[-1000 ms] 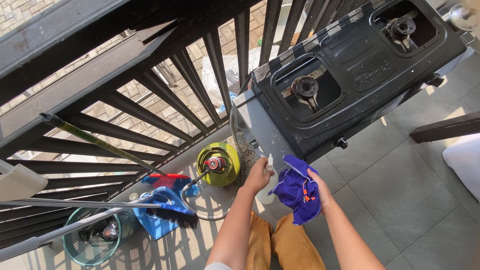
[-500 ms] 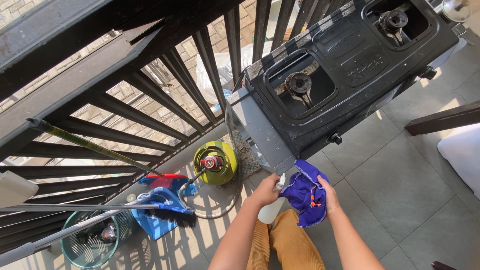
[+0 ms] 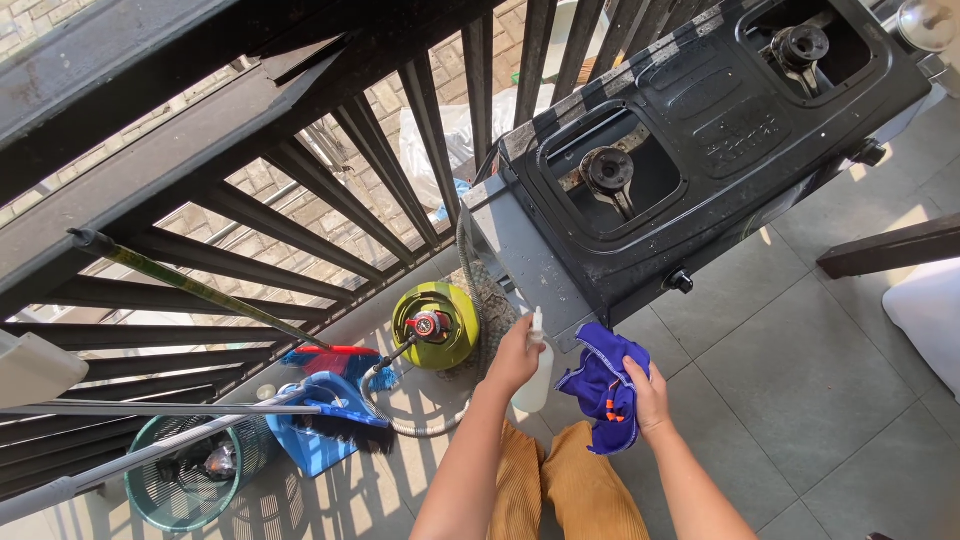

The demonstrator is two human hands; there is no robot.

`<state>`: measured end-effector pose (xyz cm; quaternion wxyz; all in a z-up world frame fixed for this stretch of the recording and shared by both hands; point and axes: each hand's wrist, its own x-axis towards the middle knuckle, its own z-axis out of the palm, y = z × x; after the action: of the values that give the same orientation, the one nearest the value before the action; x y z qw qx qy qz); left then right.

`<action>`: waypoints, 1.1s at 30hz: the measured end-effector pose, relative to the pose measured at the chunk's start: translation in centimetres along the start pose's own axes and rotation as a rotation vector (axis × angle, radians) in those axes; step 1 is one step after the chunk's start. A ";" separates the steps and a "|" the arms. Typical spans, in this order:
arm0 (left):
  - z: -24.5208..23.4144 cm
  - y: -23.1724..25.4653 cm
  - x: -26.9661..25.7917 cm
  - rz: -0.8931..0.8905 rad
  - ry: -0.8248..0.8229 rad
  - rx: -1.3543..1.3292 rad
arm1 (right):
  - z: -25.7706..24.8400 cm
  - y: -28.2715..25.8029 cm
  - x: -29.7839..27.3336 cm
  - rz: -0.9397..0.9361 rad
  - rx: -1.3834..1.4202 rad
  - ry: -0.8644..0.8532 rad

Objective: Cleaning a portable gas stove with a spray bottle and cloth.

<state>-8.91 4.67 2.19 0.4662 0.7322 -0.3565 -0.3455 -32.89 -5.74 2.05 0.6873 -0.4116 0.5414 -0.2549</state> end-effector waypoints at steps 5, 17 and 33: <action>-1.3 0.7 0.3 -0.066 -0.078 0.033 | 1.0 0.0 -1.4 -0.370 -0.290 0.016; -5.3 -4.6 0.4 -0.020 0.269 -0.050 | 12.2 0.0 6.0 -0.778 -1.155 -0.139; -8.6 -6.9 5.6 0.001 0.471 -0.056 | 23.8 -8.2 15.3 -0.946 -1.069 -0.635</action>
<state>2.52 5.80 -2.38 0.5570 0.7792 -0.2283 -0.1747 -5.01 -15.36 2.55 0.3359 -0.9273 0.1350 -0.0952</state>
